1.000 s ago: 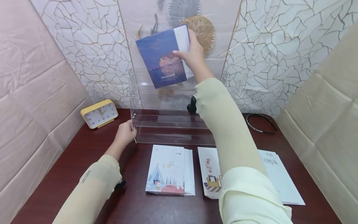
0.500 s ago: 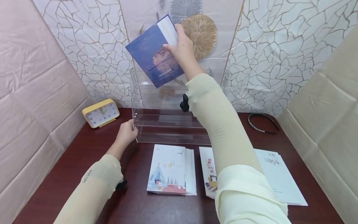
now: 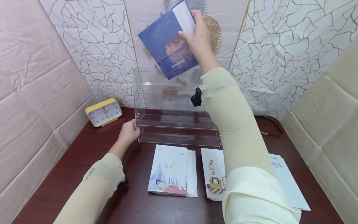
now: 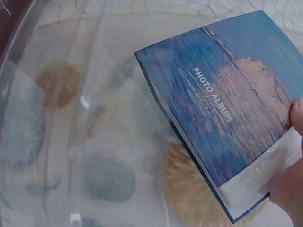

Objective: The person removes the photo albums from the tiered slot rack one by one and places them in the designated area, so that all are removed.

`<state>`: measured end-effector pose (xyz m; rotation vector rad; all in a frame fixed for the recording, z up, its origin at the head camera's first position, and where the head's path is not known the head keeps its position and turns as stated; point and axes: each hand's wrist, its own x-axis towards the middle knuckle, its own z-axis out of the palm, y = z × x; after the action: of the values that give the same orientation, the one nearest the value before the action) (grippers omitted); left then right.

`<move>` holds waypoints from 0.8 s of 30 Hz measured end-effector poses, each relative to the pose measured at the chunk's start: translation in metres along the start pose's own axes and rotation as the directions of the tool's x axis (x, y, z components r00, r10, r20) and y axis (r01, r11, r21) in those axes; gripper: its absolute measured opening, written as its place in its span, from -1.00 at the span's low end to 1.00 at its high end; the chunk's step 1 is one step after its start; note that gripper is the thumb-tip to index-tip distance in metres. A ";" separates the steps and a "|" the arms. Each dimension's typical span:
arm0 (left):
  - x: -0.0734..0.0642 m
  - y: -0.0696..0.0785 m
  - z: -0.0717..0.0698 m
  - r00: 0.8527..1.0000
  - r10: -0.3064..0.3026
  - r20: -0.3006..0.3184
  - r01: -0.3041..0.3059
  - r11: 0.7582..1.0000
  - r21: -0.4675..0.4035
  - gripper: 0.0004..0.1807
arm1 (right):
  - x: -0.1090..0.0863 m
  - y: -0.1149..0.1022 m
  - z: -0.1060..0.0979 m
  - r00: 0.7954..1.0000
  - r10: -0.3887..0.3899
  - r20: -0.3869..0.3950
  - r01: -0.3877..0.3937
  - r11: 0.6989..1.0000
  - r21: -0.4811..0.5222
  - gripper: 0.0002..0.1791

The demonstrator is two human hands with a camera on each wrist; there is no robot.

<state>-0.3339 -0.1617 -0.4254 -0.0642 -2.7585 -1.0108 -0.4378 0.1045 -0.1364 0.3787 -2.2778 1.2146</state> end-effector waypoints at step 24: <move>0.000 0.000 -0.002 1.000 -0.017 0.011 0.017 0.999 -0.029 -0.64 | -0.049 -0.027 -0.043 0.972 0.201 -0.118 -0.115 0.853 0.509 -0.50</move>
<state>-0.3335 -0.1626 -0.4242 -0.0507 -2.7592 -1.0577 -0.3708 0.1256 -0.1265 0.2597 -1.8550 1.8565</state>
